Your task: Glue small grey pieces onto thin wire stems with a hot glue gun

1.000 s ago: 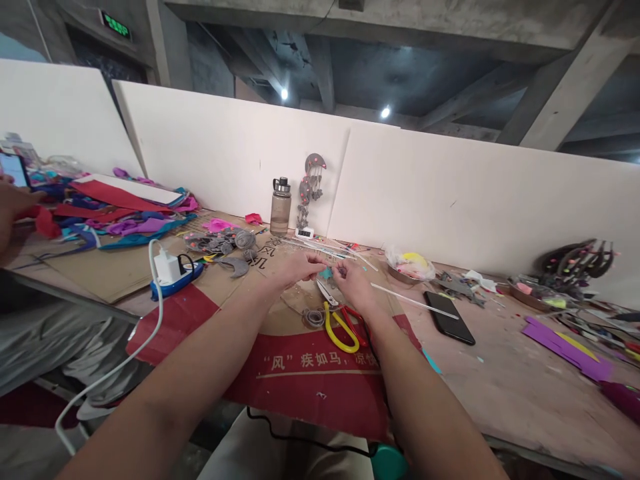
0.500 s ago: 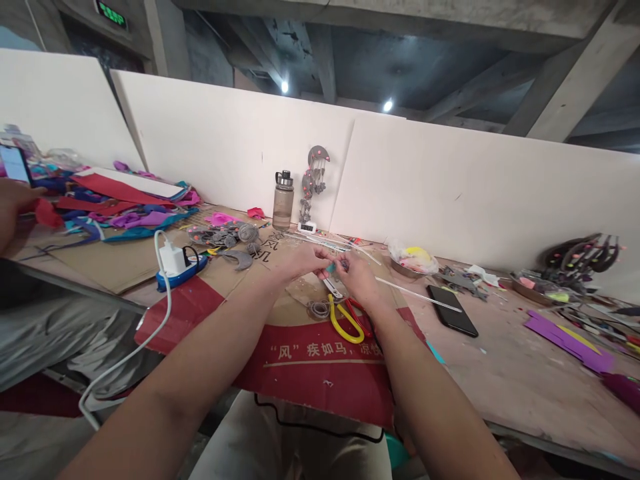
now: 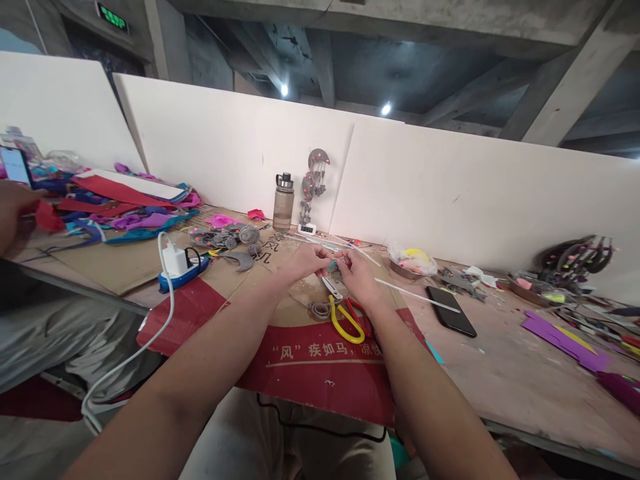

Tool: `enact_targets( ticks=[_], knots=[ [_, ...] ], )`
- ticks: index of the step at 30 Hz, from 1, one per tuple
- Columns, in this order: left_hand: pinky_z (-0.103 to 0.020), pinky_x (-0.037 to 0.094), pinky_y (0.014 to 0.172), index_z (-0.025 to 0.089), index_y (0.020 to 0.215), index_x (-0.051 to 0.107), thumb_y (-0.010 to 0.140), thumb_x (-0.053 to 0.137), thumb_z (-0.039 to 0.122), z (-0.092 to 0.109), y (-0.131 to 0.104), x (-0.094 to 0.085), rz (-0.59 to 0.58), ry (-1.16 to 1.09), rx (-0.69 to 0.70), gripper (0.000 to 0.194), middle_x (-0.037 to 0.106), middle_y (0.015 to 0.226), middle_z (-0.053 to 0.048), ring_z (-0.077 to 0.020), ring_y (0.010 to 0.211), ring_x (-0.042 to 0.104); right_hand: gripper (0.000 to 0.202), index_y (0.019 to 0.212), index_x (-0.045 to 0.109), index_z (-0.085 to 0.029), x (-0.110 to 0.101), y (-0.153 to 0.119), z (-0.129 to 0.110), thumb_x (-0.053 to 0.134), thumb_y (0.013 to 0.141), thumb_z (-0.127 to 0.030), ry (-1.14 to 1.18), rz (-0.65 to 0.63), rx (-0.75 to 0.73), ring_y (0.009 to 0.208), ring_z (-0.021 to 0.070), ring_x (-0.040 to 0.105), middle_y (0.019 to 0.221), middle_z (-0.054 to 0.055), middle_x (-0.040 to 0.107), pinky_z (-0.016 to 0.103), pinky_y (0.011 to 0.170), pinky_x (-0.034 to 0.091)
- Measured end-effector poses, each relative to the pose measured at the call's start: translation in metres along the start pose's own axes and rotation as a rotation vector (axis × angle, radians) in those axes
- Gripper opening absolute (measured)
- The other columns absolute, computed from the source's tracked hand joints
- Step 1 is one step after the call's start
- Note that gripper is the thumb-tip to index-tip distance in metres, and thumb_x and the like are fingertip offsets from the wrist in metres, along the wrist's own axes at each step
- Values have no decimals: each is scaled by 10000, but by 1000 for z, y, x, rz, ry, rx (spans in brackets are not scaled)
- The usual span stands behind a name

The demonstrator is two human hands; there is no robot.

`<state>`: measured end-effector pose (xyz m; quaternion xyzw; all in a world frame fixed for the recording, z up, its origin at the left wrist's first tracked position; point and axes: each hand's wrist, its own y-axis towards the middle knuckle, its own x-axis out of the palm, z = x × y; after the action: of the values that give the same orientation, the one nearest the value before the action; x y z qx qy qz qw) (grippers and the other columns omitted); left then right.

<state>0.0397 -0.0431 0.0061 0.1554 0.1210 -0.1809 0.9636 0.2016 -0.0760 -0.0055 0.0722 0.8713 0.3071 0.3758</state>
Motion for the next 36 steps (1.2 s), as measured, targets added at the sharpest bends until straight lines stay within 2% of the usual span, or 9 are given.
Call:
enact_targets(
  ticks=[7,14,18,23,28,32,36],
  knots=[
    [-189,440,457,141,699,620,704,615,130,6,-3,1,-11,-46,9,14,620,515,17,-82,430,544,159,859,591,-193,1,1,2,474,853,-301,-33,34,-24,686,154,477,763,7,552,270,670,363],
    [-236,519,536,115,773,654,713,657,148,8,-4,2,-67,-145,1,69,688,630,-57,-127,536,636,149,835,579,-194,1,3,6,485,851,-308,-49,68,-37,674,153,482,762,11,568,272,658,365],
    [-232,527,523,116,755,657,710,685,182,9,-5,1,-77,-174,0,85,694,656,-64,-135,552,650,124,829,575,-201,1,2,4,484,851,-283,-83,75,-53,684,156,489,779,15,573,275,664,372],
    [-220,511,484,131,712,636,692,708,213,7,-5,2,-45,-150,-8,111,669,613,-43,-148,556,658,131,832,579,-202,1,1,1,480,857,-283,-120,60,-67,698,167,490,779,22,567,284,668,375],
    [-186,464,445,151,696,589,720,634,168,11,-8,3,12,-39,8,53,631,551,-2,-107,490,606,129,920,560,-196,1,-1,-3,467,852,-255,-90,102,-128,748,174,505,866,43,576,298,715,398],
    [-181,440,439,157,697,574,724,590,159,12,-8,2,77,21,45,32,624,549,3,-98,476,584,72,829,521,-201,2,-2,-7,468,845,-247,-75,136,-120,756,176,506,835,42,566,294,715,396],
    [-182,424,443,161,729,589,703,590,178,4,-3,3,141,72,119,31,627,565,10,-88,463,553,154,778,517,-203,3,-3,-11,451,876,-301,-85,152,-60,727,176,506,763,29,565,291,691,374]
  ],
)
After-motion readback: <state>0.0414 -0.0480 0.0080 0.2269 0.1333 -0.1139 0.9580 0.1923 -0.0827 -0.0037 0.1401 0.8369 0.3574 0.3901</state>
